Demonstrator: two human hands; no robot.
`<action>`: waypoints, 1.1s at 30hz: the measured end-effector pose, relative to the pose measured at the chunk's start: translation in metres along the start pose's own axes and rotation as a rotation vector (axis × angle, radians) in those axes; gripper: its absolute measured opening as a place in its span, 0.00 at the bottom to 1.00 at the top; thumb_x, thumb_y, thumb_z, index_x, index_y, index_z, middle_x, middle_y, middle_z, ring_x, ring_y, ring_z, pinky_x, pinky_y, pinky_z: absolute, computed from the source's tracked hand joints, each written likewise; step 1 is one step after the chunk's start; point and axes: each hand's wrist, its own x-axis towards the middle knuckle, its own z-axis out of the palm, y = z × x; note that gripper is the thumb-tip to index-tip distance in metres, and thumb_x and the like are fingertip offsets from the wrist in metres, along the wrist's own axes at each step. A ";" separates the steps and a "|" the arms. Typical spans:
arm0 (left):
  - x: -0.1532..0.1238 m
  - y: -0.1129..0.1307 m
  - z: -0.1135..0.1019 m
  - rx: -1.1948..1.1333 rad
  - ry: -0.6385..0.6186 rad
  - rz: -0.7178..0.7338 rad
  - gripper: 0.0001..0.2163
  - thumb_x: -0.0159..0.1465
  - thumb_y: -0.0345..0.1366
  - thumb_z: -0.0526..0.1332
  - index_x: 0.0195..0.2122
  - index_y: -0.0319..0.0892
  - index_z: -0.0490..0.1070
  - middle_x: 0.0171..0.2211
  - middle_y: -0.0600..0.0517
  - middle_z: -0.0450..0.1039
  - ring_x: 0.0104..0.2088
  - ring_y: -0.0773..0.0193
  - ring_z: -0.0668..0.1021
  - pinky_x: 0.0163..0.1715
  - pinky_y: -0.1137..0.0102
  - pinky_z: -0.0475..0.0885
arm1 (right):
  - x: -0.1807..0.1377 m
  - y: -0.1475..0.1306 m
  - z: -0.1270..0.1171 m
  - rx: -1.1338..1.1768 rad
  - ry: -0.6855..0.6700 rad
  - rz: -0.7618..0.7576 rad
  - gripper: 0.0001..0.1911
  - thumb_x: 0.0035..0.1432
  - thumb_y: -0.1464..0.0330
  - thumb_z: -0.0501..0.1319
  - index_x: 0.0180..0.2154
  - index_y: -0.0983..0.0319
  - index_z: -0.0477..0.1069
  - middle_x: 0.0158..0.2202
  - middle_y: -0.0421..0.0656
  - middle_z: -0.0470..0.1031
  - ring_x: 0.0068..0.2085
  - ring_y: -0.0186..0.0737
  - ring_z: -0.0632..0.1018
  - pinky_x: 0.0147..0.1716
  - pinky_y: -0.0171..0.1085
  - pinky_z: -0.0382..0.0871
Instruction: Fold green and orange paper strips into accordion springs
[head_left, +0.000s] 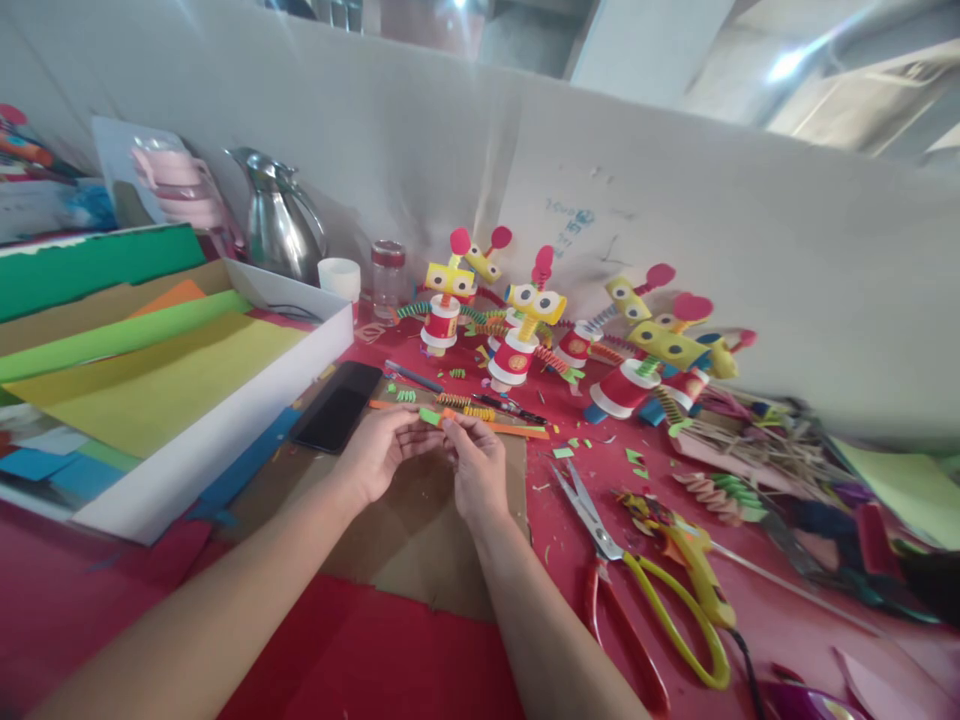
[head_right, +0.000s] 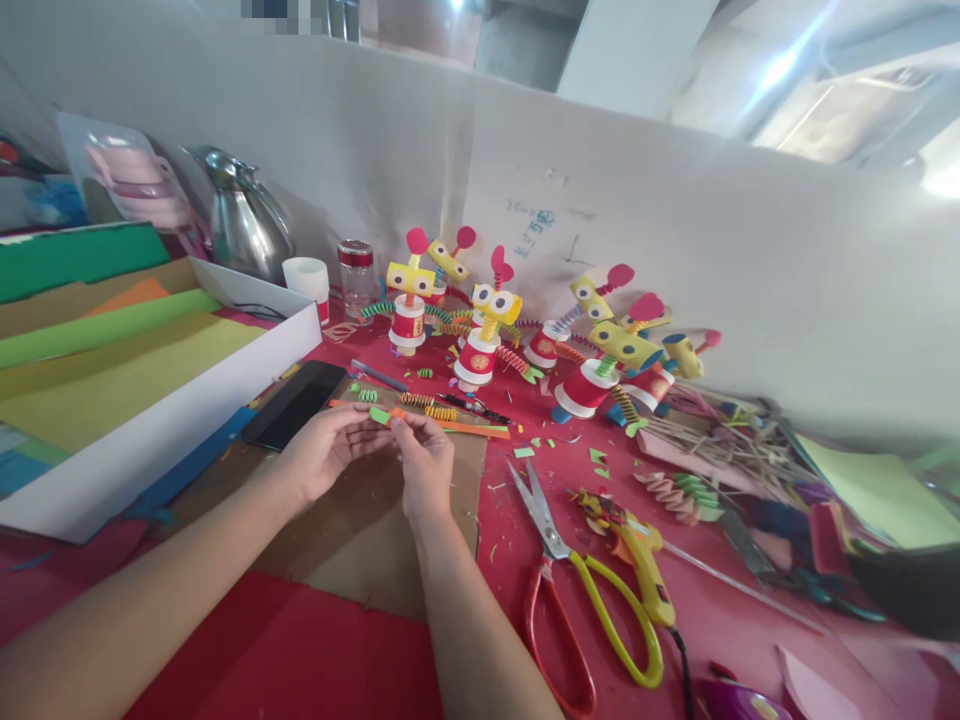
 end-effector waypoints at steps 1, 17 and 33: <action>0.001 0.000 -0.001 -0.011 -0.014 -0.020 0.05 0.56 0.25 0.61 0.32 0.35 0.75 0.28 0.46 0.78 0.31 0.64 0.80 0.39 0.67 0.76 | 0.000 -0.001 0.000 0.016 0.002 0.004 0.09 0.44 0.65 0.69 0.30 0.62 0.74 0.24 0.35 0.72 0.21 0.26 0.66 0.22 0.29 0.60; 0.007 -0.004 -0.007 -0.017 -0.033 -0.044 0.06 0.54 0.20 0.63 0.29 0.35 0.75 0.29 0.49 0.78 0.31 0.67 0.80 0.40 0.71 0.76 | 0.001 -0.003 0.003 0.041 -0.002 0.028 0.09 0.41 0.67 0.69 0.27 0.62 0.73 0.20 0.33 0.68 0.19 0.25 0.61 0.20 0.30 0.55; -0.001 -0.005 0.004 0.030 -0.031 -0.004 0.03 0.53 0.25 0.65 0.29 0.36 0.74 0.28 0.50 0.77 0.30 0.67 0.79 0.40 0.70 0.74 | 0.001 -0.001 0.002 -0.006 0.083 -0.015 0.09 0.41 0.68 0.68 0.28 0.62 0.72 0.22 0.34 0.70 0.22 0.27 0.65 0.22 0.30 0.58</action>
